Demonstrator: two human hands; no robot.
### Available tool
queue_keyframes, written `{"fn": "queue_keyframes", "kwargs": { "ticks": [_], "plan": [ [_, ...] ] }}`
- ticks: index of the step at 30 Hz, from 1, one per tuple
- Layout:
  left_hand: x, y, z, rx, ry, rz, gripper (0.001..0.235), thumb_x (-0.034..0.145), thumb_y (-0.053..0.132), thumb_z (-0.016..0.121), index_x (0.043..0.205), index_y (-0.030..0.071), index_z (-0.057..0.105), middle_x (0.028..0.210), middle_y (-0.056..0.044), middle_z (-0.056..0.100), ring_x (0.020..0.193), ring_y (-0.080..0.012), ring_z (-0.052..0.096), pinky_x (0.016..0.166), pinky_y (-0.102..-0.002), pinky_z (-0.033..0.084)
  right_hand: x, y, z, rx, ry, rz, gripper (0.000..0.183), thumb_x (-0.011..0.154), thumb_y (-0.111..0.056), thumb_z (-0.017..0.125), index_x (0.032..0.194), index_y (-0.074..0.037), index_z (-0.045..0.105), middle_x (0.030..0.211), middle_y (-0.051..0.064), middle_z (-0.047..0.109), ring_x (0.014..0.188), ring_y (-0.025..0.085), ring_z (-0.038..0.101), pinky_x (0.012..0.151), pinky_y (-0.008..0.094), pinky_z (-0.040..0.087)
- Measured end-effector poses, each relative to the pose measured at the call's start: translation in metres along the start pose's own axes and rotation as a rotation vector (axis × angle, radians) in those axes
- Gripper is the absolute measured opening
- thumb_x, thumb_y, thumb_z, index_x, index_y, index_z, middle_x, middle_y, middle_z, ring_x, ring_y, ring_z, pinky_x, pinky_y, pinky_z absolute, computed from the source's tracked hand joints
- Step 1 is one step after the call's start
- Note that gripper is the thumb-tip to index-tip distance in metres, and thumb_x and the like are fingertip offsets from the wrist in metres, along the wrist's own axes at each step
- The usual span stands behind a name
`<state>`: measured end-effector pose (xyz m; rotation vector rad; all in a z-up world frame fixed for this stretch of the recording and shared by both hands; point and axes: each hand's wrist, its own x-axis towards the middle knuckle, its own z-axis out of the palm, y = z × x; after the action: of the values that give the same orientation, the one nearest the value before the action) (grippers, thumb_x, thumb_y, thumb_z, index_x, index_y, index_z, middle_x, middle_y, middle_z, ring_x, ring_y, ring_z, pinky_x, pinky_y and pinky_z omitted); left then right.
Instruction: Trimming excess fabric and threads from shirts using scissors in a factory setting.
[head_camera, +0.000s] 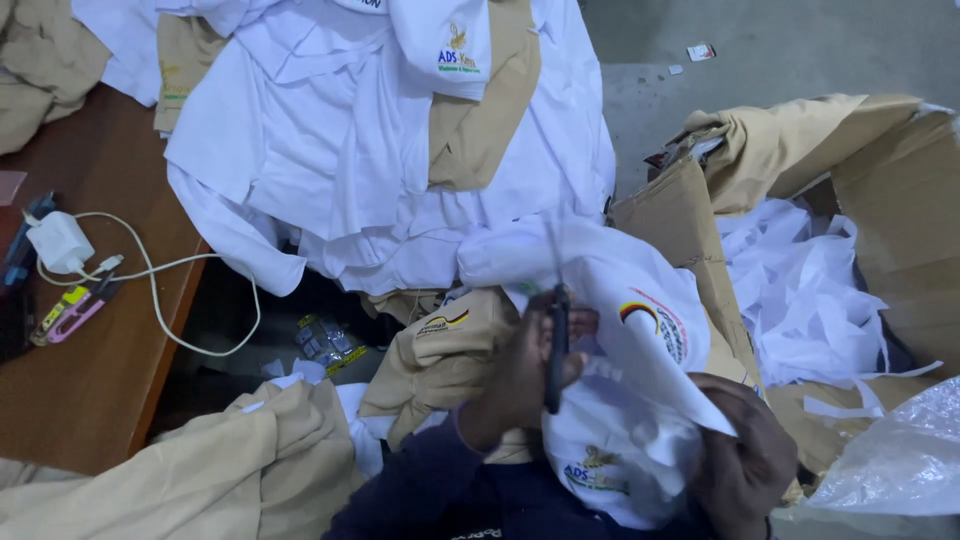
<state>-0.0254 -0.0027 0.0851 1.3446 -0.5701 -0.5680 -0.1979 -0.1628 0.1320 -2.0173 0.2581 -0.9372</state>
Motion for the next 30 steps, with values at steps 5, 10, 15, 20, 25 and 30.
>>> {"fn": "queue_keyframes", "kwargs": {
  "ticks": [5,10,15,20,25,30],
  "plan": [
    [0.010,-0.004,0.008,0.207,0.215,-0.184,0.110,0.068,0.043,0.090,0.154,0.014,0.029,0.144,-0.013,0.055,0.127,-0.0258,0.059,0.108,-0.039,0.050,-0.005,0.005,-0.008,0.096,-0.176,-0.200,0.033,0.102,-0.022,0.048,0.099,0.003,0.070,0.105,0.023,0.076,0.088,0.030,0.080,0.083,0.034,0.065],
    [0.020,-0.019,0.008,0.083,0.013,-0.148,0.110,0.063,0.037,0.094,0.150,0.014,0.031,0.135,-0.009,0.062,0.122,-0.0207,0.062,0.106,-0.037,0.055,0.019,0.030,0.021,0.211,-0.048,-0.175,0.040,0.103,-0.032,0.056,0.098,0.006,0.068,0.097,0.025,0.073,0.077,0.031,0.075,0.070,0.035,0.060],
    [0.036,-0.071,0.001,-0.418,0.228,-0.225,0.072,0.075,0.002,0.084,0.138,0.010,0.051,0.102,-0.012,0.063,0.087,-0.0222,0.064,0.069,-0.028,0.060,0.053,0.053,0.038,0.293,0.010,-0.244,0.016,0.087,-0.007,0.080,0.083,0.008,0.076,0.079,0.024,0.076,0.057,0.031,0.067,0.052,0.037,0.050],
    [0.021,0.035,-0.054,-0.140,0.266,-0.270,0.066,0.070,-0.012,0.075,0.127,0.013,0.057,0.098,-0.009,0.064,0.075,-0.0132,0.061,0.057,-0.025,0.054,0.072,0.071,-0.017,-0.458,-0.050,-0.418,0.030,0.102,-0.029,0.071,0.095,0.001,0.073,0.092,0.015,0.073,0.079,0.031,0.071,0.069,0.041,0.051],
    [-0.021,0.132,-0.044,-0.125,-0.179,-0.508,0.070,0.074,-0.005,0.079,0.136,0.009,0.050,0.102,-0.018,0.066,0.059,-0.0125,0.062,0.050,-0.027,0.054,0.128,0.063,-0.013,-0.443,-0.027,-0.759,0.034,0.100,-0.022,0.081,0.096,0.010,0.073,0.096,0.027,0.077,0.070,0.034,0.065,0.062,0.045,0.048],
    [-0.004,0.068,-0.045,-0.487,-0.066,-0.294,0.071,0.071,0.004,0.085,0.135,-0.005,0.055,0.092,-0.001,0.058,0.060,-0.0023,0.050,0.052,-0.017,0.041,0.149,0.020,0.045,-0.514,-0.044,-0.479,0.020,0.113,-0.007,0.068,0.130,0.003,0.065,0.137,0.030,0.061,0.114,0.046,0.059,0.095,0.054,0.050]
  ]
}}
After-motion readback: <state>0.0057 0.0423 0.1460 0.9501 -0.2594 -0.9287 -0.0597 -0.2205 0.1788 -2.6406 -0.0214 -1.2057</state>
